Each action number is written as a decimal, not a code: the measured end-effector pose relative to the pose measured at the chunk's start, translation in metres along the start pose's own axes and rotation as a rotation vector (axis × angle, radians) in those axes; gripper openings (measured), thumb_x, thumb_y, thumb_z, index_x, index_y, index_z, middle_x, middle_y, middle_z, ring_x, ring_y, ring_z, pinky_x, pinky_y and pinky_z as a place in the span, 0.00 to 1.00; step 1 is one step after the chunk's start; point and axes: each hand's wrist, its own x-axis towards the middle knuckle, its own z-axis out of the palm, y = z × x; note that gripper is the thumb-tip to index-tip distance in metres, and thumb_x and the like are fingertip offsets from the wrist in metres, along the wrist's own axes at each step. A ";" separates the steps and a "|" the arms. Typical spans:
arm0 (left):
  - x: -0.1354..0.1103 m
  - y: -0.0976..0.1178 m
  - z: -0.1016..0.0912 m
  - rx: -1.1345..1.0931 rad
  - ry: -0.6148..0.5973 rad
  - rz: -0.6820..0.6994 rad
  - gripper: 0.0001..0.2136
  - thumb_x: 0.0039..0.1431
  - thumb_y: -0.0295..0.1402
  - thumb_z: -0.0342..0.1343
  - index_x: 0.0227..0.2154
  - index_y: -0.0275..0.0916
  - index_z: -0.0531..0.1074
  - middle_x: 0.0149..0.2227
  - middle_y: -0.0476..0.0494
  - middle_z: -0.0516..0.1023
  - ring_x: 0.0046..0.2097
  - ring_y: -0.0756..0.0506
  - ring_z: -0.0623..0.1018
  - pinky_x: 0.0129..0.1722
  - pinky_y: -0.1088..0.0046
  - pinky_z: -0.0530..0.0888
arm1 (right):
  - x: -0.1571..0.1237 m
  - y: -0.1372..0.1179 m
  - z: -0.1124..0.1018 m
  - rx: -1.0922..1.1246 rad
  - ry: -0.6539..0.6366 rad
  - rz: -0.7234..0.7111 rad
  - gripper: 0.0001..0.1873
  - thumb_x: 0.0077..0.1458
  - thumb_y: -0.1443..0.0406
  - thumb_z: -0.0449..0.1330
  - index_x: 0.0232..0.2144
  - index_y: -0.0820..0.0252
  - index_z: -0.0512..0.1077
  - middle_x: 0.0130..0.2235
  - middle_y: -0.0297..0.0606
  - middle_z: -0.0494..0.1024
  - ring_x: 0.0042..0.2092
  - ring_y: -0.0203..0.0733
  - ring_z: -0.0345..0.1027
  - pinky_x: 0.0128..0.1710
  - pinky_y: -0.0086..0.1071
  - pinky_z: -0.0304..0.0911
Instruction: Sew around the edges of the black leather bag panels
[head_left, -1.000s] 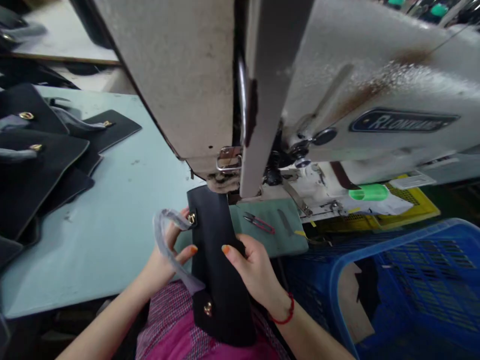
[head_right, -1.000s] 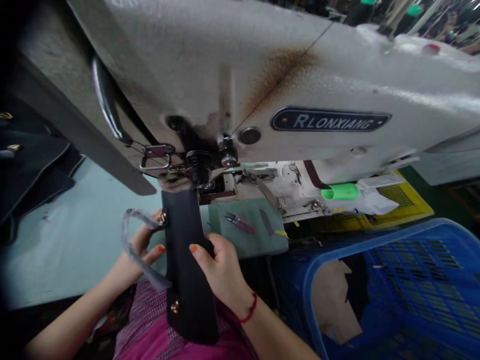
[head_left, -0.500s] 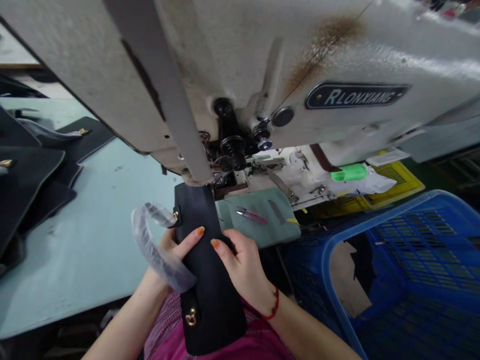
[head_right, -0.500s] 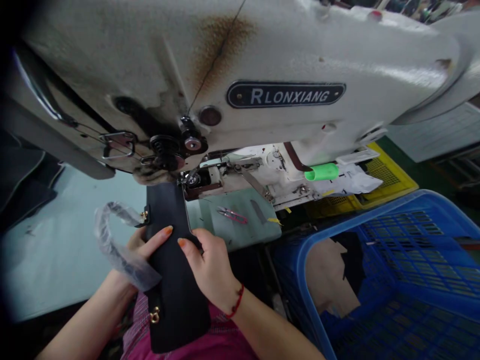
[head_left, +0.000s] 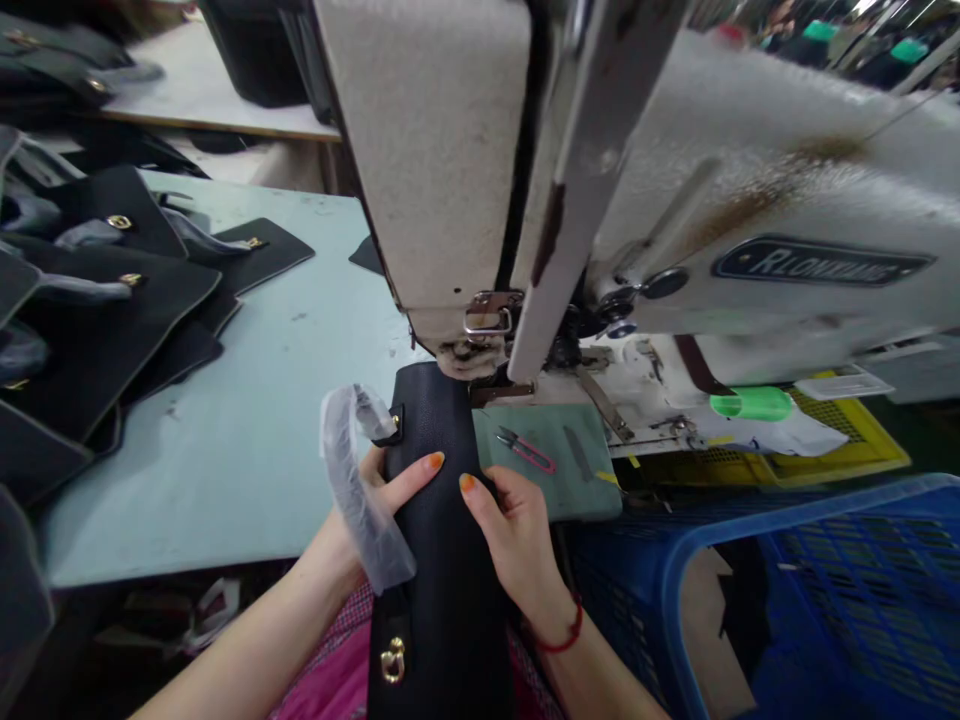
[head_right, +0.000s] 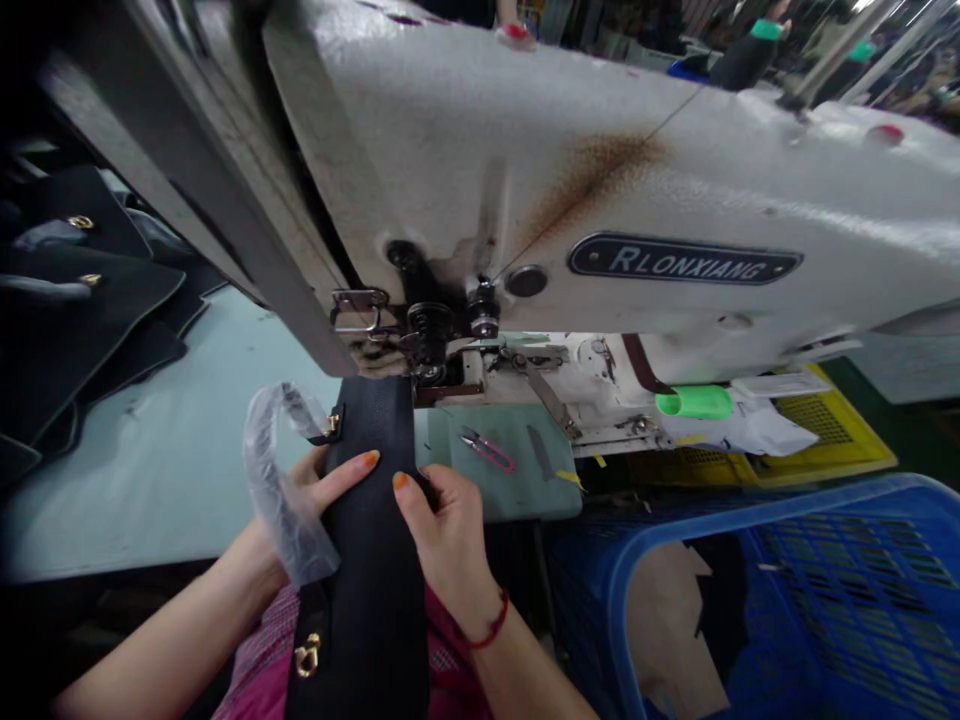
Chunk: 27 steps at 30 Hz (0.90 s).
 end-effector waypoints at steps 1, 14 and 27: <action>0.002 0.000 0.000 0.005 0.004 0.003 0.31 0.46 0.32 0.72 0.55 0.42 0.69 0.44 0.40 0.83 0.37 0.40 0.85 0.33 0.69 0.84 | 0.002 0.000 0.000 0.000 0.001 0.000 0.23 0.60 0.53 0.59 0.22 0.61 0.60 0.23 0.29 0.57 0.27 0.31 0.49 0.25 0.27 0.45; 0.030 0.020 0.006 0.063 0.019 0.042 0.22 0.45 0.33 0.72 0.44 0.39 0.74 0.44 0.37 0.83 0.40 0.35 0.85 0.31 0.68 0.84 | 0.033 -0.012 0.003 0.053 0.004 -0.004 0.22 0.58 0.52 0.61 0.21 0.61 0.62 0.23 0.29 0.59 0.26 0.31 0.49 0.24 0.26 0.47; 0.062 0.036 0.006 0.058 -0.076 0.130 0.29 0.41 0.35 0.74 0.49 0.39 0.75 0.42 0.37 0.84 0.40 0.33 0.84 0.35 0.63 0.83 | 0.063 -0.019 0.007 0.124 -0.038 0.023 0.23 0.55 0.49 0.62 0.22 0.61 0.64 0.24 0.30 0.61 0.27 0.32 0.51 0.25 0.26 0.51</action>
